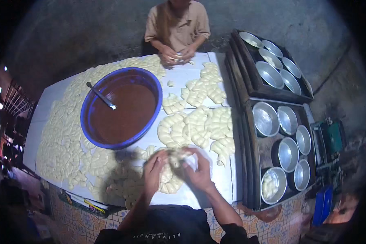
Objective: The person takes pieces of dough from a table, flattens them, adds chocolate filling from a large bowl, and shapes the dough into rounds before placing them into circular metal pans on a rack.
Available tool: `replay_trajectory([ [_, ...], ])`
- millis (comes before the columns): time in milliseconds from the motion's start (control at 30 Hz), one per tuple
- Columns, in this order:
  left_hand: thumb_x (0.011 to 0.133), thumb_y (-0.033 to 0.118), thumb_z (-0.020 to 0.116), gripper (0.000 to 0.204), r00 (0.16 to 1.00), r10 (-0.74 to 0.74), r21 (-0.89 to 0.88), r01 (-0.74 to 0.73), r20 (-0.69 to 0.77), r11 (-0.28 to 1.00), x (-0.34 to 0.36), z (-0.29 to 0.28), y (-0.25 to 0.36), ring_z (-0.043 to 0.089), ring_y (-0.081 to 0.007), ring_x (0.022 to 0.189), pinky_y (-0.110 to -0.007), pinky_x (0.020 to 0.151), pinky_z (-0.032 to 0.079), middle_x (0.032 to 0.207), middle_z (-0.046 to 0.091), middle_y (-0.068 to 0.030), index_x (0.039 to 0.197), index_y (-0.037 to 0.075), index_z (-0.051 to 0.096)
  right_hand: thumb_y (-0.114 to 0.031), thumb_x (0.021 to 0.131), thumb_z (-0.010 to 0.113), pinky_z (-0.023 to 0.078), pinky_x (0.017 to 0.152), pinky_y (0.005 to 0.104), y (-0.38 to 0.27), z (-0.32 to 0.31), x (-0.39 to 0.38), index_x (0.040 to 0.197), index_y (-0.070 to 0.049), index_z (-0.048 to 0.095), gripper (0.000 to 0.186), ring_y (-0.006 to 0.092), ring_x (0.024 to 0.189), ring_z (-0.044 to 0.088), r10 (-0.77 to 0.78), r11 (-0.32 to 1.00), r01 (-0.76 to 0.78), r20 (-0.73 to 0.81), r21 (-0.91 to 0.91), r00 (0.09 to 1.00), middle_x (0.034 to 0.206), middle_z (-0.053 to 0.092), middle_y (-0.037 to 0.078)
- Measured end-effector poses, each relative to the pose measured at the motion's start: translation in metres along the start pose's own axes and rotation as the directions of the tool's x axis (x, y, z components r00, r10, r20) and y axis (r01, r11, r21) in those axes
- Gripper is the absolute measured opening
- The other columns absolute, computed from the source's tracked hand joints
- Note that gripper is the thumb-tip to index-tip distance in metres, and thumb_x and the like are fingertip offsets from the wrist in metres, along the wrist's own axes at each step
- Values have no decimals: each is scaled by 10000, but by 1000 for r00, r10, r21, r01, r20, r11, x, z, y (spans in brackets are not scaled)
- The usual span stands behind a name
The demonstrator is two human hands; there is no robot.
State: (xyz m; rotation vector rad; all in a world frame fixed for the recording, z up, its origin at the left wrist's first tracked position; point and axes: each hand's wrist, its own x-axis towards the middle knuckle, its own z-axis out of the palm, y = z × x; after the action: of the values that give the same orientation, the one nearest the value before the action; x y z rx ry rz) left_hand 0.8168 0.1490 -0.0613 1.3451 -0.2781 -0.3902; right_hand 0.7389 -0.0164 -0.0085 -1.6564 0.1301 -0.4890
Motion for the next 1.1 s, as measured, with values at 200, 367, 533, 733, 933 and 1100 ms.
replay_trajectory([
  [200,1019,303,339,464,926,-236,-726,376,293,576,-17,21,13,475,-217,1197,-381,953,400,1391,453,-164,1416,65,372,-38,860,570,443,922,355,-10,27,-36,1196,-10,584,337,287,1081,551,-76,985,87,77,-152,994,1135,565,156],
  [367,992,169,364,512,964,-81,-695,239,252,678,-39,27,15,356,-225,1319,-365,1090,286,1499,307,-146,1485,95,249,-11,831,634,465,839,291,11,45,-54,1114,-14,651,283,209,976,542,18,989,-10,47,-150,999,1087,551,114],
  [533,875,9,615,268,995,24,-83,-16,98,996,-57,9,6,589,-136,1010,-260,859,473,1157,613,-117,1135,-56,608,-64,829,649,463,818,311,-5,38,-47,1091,-29,673,266,220,925,584,-14,999,12,-34,-47,999,1028,606,125],
  [733,837,-5,665,88,989,144,141,-148,33,979,-55,4,-1,628,-114,752,-213,721,500,830,675,-73,909,-55,666,-342,923,545,331,1011,416,-15,27,-20,1153,-129,671,338,282,1178,417,-122,969,135,75,-206,990,1214,541,118],
  [933,914,182,518,458,902,-308,-823,409,301,394,-57,9,3,506,-200,1176,-367,1026,398,1326,480,-122,1314,-9,401,-477,865,607,214,1098,439,20,43,-20,1241,-79,579,549,320,1304,321,-119,990,92,305,102,945,1472,333,126],
  [1100,794,751,464,1102,820,-113,-369,370,562,853,1,-18,67,353,-324,1324,-434,1102,287,1473,287,-211,1458,-64,133,-559,729,713,354,994,358,58,28,-20,1498,-176,-137,1209,227,1255,356,91,915,-249,439,317,894,1496,219,127],
])
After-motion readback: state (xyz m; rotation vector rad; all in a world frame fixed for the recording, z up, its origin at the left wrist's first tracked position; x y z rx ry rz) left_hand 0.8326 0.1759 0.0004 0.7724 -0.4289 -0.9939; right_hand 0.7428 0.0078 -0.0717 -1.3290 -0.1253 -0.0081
